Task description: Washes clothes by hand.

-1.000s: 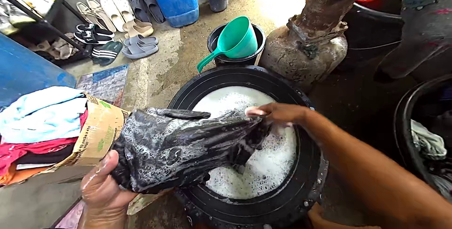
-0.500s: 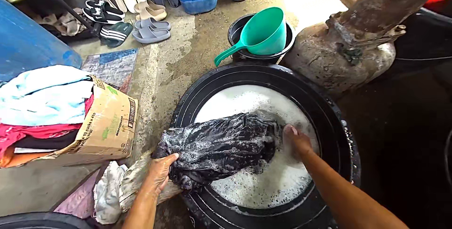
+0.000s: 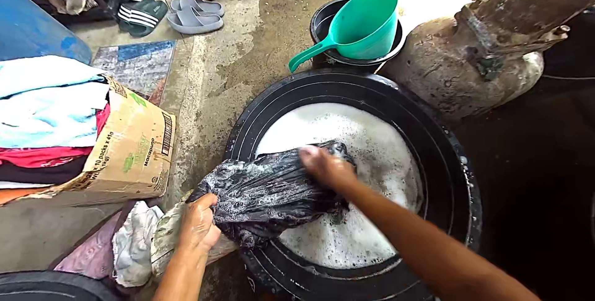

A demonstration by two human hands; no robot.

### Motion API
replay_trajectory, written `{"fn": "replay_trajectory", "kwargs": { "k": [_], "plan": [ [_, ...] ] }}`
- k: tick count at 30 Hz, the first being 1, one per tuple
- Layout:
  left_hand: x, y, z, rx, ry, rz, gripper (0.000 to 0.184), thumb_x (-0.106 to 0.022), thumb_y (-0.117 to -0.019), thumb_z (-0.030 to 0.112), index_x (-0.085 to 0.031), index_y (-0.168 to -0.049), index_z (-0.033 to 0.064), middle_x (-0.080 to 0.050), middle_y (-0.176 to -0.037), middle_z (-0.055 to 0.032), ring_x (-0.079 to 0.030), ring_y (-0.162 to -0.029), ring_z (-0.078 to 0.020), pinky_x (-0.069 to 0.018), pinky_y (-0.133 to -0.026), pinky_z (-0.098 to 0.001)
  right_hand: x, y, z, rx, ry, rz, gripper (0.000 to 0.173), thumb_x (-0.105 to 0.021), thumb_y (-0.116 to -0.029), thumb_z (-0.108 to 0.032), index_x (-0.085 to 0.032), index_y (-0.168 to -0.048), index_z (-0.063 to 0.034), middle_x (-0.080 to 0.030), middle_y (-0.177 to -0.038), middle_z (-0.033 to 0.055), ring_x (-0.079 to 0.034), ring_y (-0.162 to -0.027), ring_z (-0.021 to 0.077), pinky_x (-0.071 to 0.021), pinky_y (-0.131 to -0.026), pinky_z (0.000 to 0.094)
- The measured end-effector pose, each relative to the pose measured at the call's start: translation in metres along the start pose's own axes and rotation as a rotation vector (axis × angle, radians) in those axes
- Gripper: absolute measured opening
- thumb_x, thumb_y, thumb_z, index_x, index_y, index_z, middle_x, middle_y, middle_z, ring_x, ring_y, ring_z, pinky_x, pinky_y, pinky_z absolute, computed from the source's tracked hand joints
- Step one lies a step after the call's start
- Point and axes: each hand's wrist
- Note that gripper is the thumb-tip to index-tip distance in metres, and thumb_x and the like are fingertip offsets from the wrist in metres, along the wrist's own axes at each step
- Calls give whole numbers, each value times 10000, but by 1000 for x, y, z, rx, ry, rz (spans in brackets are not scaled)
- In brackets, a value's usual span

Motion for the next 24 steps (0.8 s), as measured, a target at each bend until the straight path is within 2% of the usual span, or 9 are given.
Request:
{"fn": "replay_trajectory", "kwargs": {
  "k": [2, 4, 9, 11, 13, 16, 18, 19, 24],
  "plan": [
    [0, -2, 3, 14, -10, 0, 195, -446, -954, -8, -566, -1103, 29, -632, -954, -91, -646, -857, -162, -570, -737, -383, 36, -4, 54, -279, 41, -39, 507, -496, -1081, -418, -545, -1445, -69, -666, -1285, 257, -656, -1166, 468, -495, -955, 702],
    [-3, -2, 3, 22, -67, -3, 182, -464, -961, -16, -566, -1110, 8, -613, -973, -104, -623, -881, -168, -552, -764, -384, 54, -5, 51, -381, -16, -86, 564, -605, -1039, -387, -524, -1400, 39, -648, -1230, 330, -640, -1154, 509, -489, -966, 696],
    [-2, -2, 1, 6, -117, -23, 176, -445, -962, -22, -562, -1083, 29, -623, -920, -71, -639, -827, -133, -566, -727, -346, 16, 14, -129, 122, -239, -163, 514, -705, -976, -340, -599, -1342, 5, -722, -1092, 240, -707, -1038, 416, -551, -902, 628],
    [1, -3, 2, -6, -74, -38, 195, -416, -957, -25, -557, -1070, 46, -635, -899, -54, -651, -804, -121, -576, -705, -335, -3, 4, -153, 252, -162, -257, 471, -647, -1009, -382, -599, -1321, -32, -713, -1125, 223, -696, -1076, 413, -538, -903, 629],
    [6, -2, 1, -3, -7, -52, 227, -384, -942, -20, -549, -1066, 73, -652, -887, -28, -669, -791, -105, -594, -687, -329, -9, -13, -116, 196, -102, -216, 515, -617, -1024, -400, -562, -1401, -54, -719, -1128, 227, -704, -1055, 425, -549, -877, 648],
    [8, -1, 3, 2, 56, -67, 229, -356, -947, -5, -541, -1032, 101, -653, -860, -9, -668, -771, -97, -594, -673, -325, 14, -30, 0, -121, 11, -77, 540, -567, -1055, -387, -495, -1474, -54, -702, -1178, 261, -684, -1101, 462, -525, -915, 679],
    [6, -1, 2, 8, 55, -54, 211, -372, -958, -10, -545, -1026, 89, -645, -861, -23, -662, -773, -107, -589, -673, -330, 39, -31, 48, -321, 27, -63, 561, -609, -1037, -366, -502, -1426, 23, -658, -1222, 320, -649, -1141, 507, -493, -951, 701],
    [4, -2, 3, 7, 45, -44, 197, -388, -957, -13, -550, -1019, 80, -639, -860, -32, -655, -774, -115, -582, -676, -334, 47, -28, 46, -345, 21, -69, 558, -627, -1027, -361, -517, -1392, 47, -654, -1219, 324, -649, -1140, 499, -496, -957, 685],
    [1, -3, 1, 17, 11, -11, 170, -412, -956, 0, -542, -1030, 81, -625, -874, -35, -641, -773, -117, -573, -678, -335, 15, 23, -113, 110, -284, -157, 535, -715, -974, -331, -571, -1352, 19, -722, -1061, 229, -715, -999, 391, -566, -881, 603]
  ]
}}
Point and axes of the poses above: each hand's wrist, its own y-axis away from the middle knuckle, its own x-axis out of the back of the hand, z = x × y
